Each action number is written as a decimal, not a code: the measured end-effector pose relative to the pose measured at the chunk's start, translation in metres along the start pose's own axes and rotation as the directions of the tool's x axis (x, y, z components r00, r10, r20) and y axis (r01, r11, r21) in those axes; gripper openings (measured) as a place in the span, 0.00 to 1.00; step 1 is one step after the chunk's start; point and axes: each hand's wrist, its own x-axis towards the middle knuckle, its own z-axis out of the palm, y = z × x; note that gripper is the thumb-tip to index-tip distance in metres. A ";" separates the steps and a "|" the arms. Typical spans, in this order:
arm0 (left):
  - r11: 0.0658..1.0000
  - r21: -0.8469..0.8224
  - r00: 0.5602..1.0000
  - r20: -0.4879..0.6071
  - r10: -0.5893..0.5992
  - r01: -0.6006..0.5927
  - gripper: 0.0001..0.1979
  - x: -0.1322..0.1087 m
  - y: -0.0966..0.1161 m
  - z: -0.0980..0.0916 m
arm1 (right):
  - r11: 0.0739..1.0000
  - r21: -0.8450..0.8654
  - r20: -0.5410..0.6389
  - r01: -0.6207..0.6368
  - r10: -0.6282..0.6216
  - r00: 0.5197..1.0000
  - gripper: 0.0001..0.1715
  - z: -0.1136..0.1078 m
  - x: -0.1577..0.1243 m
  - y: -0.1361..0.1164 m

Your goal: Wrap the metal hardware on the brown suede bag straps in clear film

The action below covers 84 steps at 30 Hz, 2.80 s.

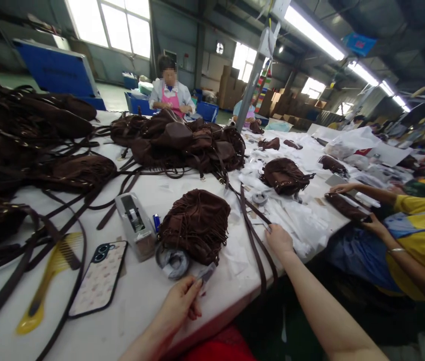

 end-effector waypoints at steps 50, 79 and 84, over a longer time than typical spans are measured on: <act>0.772 -0.634 0.978 0.187 0.093 0.047 0.18 -0.003 -0.005 -0.002 | 0.486 0.813 0.517 -0.320 -0.351 0.781 0.25 0.010 -0.179 -0.060; 0.470 0.785 0.892 0.222 0.395 -0.404 0.12 -0.008 0.042 -0.024 | 0.150 0.754 0.617 -0.639 -0.495 0.612 0.18 0.031 -0.189 -0.121; 0.550 0.714 0.863 0.151 0.482 -0.432 0.09 -0.007 0.041 -0.019 | -0.030 0.824 0.530 -0.566 -0.312 0.788 0.21 0.041 -0.192 -0.136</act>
